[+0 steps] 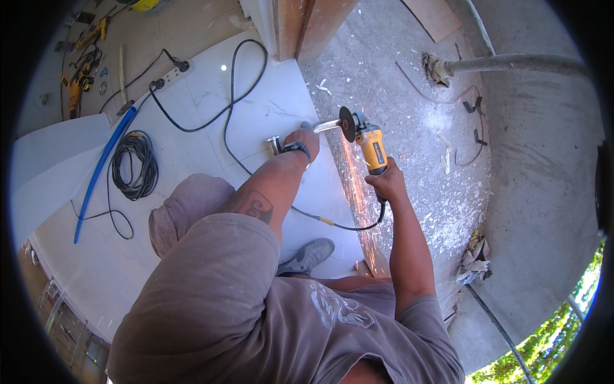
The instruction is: The person measures and marks a metal pipe, cuts it with an angle grinder, and then fits the cut pipe into a sink drain assembly. The person uses a tape measure, marker, and angle grinder to prepare the pipe before connecting it to the plumbing fixture.
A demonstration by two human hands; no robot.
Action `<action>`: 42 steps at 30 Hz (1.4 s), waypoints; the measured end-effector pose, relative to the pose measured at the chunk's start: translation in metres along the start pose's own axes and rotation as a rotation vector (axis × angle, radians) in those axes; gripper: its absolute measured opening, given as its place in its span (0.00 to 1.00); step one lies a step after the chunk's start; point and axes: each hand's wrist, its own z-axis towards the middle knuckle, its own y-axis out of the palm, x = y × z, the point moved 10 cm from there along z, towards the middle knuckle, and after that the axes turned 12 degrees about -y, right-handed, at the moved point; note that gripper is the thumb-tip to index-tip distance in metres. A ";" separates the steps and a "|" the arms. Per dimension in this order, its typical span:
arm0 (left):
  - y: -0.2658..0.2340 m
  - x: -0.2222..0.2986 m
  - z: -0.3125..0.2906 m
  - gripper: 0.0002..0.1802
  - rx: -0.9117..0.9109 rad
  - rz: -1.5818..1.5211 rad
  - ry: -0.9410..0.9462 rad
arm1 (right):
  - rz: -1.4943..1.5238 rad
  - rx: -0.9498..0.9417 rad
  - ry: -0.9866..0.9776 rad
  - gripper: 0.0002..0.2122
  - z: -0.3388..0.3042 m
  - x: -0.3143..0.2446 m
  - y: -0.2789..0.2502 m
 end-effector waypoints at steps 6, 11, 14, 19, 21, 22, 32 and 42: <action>0.000 0.001 0.001 0.21 0.026 0.000 0.024 | -0.007 -0.036 0.005 0.30 -0.001 -0.001 0.002; 0.000 0.001 0.000 0.22 0.018 -0.005 0.025 | 0.014 -0.036 -0.008 0.30 0.000 0.000 0.003; 0.001 0.002 0.001 0.22 0.019 0.005 0.024 | 0.014 -0.039 0.008 0.30 0.001 0.002 0.006; 0.005 -0.001 0.005 0.19 0.000 0.011 -0.003 | 0.008 -0.034 0.011 0.30 -0.002 0.002 0.006; 0.005 -0.001 0.005 0.19 -0.001 0.011 -0.005 | 0.001 -0.034 0.004 0.30 -0.004 0.001 0.004; 0.005 -0.001 0.005 0.19 -0.003 0.009 -0.005 | 0.004 -0.039 0.017 0.30 -0.005 0.002 0.005; 0.003 -0.001 0.004 0.19 -0.020 0.004 -0.003 | 0.027 -0.039 0.027 0.30 -0.016 0.010 0.009; 0.003 0.000 0.005 0.20 -0.013 0.005 0.002 | -0.017 -0.062 0.040 0.30 -0.019 0.020 0.017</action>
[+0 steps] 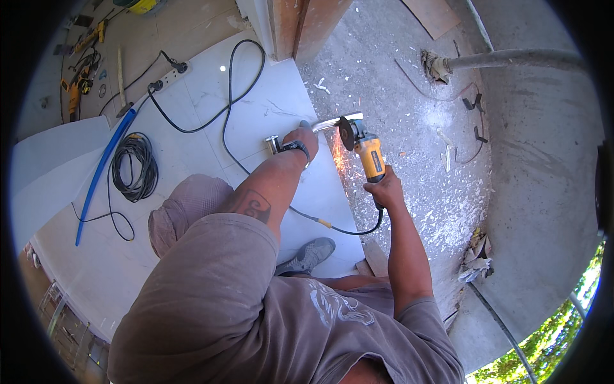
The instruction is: The person measures and marks a metal pipe, cuts it with an angle grinder, and then fits the cut pipe into a sink drain assembly. The person uses a tape measure, marker, and angle grinder to prepare the pipe before connecting it to the plumbing fixture.
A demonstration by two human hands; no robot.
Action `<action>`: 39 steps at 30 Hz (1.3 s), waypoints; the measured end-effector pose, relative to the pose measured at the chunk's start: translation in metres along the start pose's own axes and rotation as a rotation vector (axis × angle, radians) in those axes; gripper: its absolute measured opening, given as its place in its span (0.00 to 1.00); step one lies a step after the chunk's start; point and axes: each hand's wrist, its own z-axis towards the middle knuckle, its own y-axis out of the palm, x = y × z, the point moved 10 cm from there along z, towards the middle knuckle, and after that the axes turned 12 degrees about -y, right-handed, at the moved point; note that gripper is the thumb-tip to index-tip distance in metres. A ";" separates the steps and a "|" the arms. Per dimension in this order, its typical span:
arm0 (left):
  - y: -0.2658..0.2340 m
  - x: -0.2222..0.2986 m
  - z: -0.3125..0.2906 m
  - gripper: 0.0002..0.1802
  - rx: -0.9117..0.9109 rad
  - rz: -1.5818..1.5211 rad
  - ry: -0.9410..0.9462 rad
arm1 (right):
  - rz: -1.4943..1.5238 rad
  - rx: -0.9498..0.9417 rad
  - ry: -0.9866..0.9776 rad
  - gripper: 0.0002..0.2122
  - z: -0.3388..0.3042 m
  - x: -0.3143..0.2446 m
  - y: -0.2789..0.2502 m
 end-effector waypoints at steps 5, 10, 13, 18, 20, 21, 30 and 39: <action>-0.002 0.001 -0.002 0.22 0.002 -0.006 0.006 | 0.016 -0.019 0.036 0.30 -0.002 0.004 0.003; -0.004 0.001 -0.005 0.19 -0.022 -0.014 -0.012 | 0.046 0.014 0.011 0.29 -0.001 0.005 0.006; -0.005 0.002 -0.006 0.19 -0.020 -0.007 -0.013 | 0.053 0.041 -0.004 0.29 0.000 0.003 0.004; -0.005 0.001 -0.006 0.19 0.000 -0.012 -0.016 | 0.032 0.033 -0.008 0.29 0.000 -0.001 0.001; -0.006 0.002 -0.006 0.22 0.016 -0.013 -0.007 | 0.018 0.018 0.013 0.30 -0.001 0.000 0.002; -0.006 0.002 -0.006 0.21 0.016 -0.015 -0.007 | 0.000 0.020 0.007 0.30 -0.001 -0.001 0.002; -0.007 0.002 -0.007 0.19 -0.012 -0.013 -0.015 | 0.029 0.015 0.047 0.30 -0.004 0.004 0.008; -0.005 0.003 -0.005 0.19 -0.013 0.016 -0.011 | -0.006 -0.021 0.044 0.31 -0.002 0.002 0.009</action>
